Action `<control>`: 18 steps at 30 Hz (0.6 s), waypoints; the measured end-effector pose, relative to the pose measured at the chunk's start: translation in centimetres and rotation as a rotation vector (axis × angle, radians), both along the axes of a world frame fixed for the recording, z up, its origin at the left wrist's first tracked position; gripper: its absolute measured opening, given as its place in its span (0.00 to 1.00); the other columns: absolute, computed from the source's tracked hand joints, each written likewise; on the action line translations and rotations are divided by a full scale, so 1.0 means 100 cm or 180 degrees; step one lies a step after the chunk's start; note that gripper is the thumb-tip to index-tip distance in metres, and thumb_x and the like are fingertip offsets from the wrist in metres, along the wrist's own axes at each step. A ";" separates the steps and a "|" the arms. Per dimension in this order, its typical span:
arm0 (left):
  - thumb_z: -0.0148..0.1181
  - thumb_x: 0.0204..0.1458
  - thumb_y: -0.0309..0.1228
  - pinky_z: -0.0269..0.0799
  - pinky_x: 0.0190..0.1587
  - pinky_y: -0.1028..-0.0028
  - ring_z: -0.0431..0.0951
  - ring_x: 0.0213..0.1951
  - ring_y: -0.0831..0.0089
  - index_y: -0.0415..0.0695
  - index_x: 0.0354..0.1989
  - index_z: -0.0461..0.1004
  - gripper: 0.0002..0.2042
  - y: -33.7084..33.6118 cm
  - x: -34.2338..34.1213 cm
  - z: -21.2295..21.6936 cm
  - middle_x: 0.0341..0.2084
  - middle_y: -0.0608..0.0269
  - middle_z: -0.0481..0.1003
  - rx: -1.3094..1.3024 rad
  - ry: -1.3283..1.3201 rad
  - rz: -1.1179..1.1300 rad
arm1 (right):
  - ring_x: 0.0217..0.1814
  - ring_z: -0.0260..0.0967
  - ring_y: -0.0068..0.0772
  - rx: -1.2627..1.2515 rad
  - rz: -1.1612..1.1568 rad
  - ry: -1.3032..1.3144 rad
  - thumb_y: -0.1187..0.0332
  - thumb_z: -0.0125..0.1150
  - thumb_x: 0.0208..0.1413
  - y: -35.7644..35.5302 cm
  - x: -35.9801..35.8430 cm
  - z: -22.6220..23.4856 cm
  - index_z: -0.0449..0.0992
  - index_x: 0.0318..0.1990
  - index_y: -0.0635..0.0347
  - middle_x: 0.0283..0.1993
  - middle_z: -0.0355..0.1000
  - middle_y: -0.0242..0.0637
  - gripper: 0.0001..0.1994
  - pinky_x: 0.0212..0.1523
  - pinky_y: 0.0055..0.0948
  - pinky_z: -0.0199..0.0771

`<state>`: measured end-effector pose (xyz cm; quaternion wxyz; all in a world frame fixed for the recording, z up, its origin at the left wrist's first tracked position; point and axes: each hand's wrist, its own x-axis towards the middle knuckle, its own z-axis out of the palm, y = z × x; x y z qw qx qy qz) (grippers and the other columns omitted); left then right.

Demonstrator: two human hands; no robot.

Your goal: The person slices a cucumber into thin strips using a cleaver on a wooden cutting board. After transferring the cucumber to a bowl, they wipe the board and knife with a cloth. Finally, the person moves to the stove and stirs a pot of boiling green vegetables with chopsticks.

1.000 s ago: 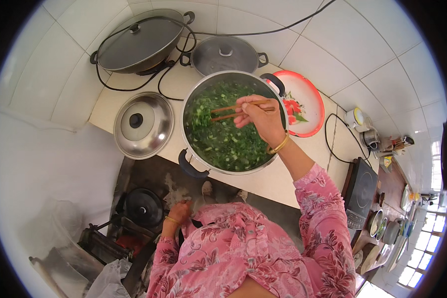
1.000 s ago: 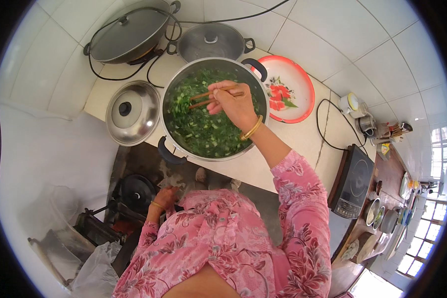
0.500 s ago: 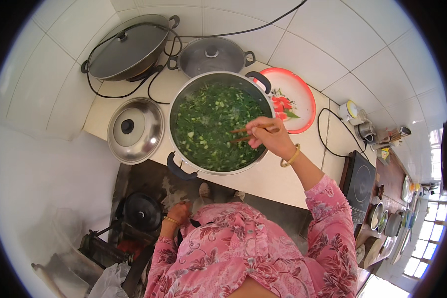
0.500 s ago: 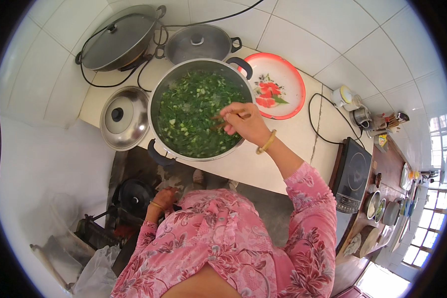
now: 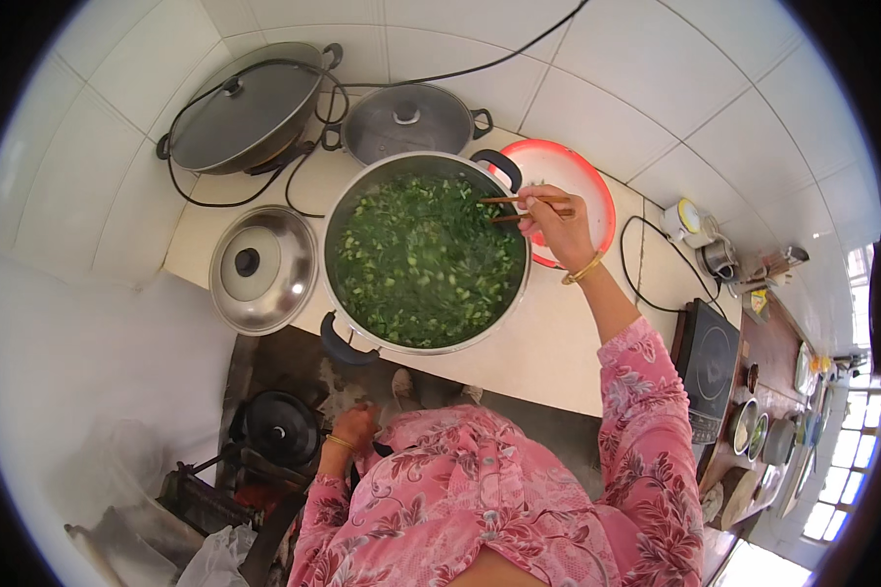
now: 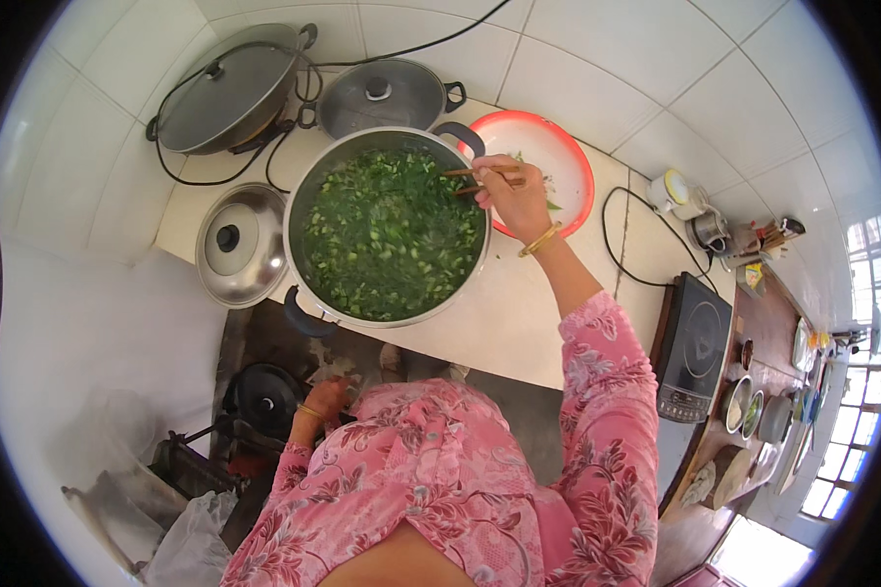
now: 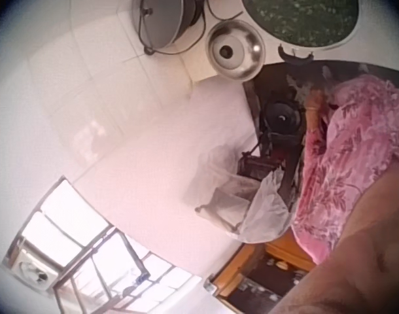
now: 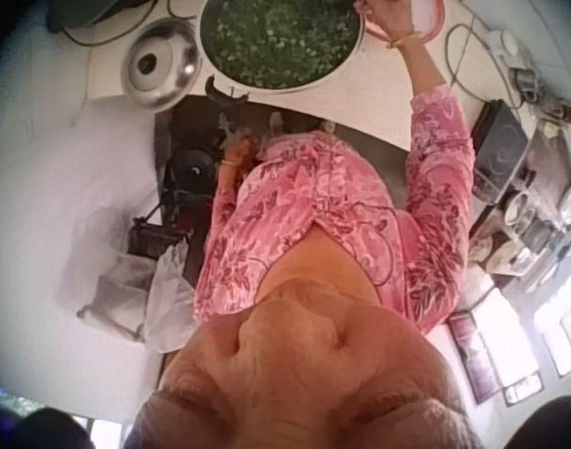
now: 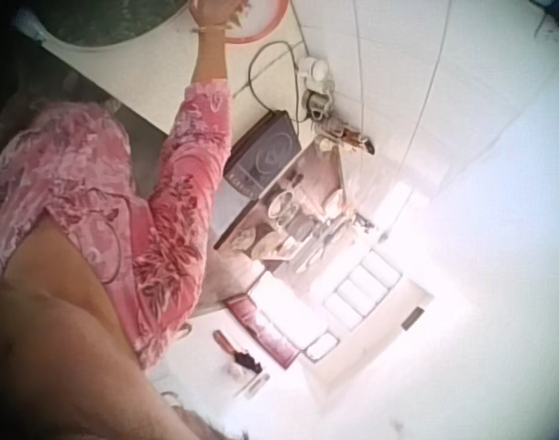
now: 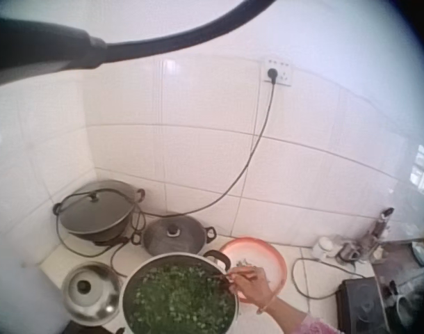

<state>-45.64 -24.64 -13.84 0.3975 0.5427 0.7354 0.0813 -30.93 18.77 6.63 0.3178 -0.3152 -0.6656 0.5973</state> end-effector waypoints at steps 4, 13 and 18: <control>0.59 0.40 0.29 0.71 0.43 0.59 0.73 0.41 0.48 0.45 0.50 0.69 0.23 -0.014 -0.002 -0.002 0.38 0.43 0.72 0.0024 0.0093 -0.0012 | 0.25 0.70 0.20 -0.0110 0.0110 0.0261 0.72 0.54 0.56 -0.011 -0.050 -0.009 0.76 0.41 0.67 0.32 0.73 0.36 0.09 0.25 0.18 0.73; 0.62 0.38 0.29 0.71 0.42 0.59 0.74 0.40 0.48 0.44 0.47 0.69 0.23 -0.030 -0.006 0.007 0.39 0.45 0.72 -0.0126 0.0033 0.0300 | 0.25 0.74 0.32 -0.0414 0.0653 0.0480 0.73 0.52 0.56 -0.048 -0.096 0.021 0.72 0.42 0.74 0.35 0.73 0.47 0.11 0.25 0.27 0.79; 0.62 0.39 0.29 0.71 0.42 0.60 0.74 0.41 0.50 0.43 0.47 0.69 0.23 -0.024 -0.007 0.006 0.39 0.45 0.72 -0.0062 0.0057 0.0141 | 0.25 0.74 0.37 -0.1100 0.0525 0.0479 0.74 0.51 0.56 -0.050 -0.094 -0.019 0.71 0.43 0.73 0.34 0.72 0.47 0.11 0.26 0.30 0.79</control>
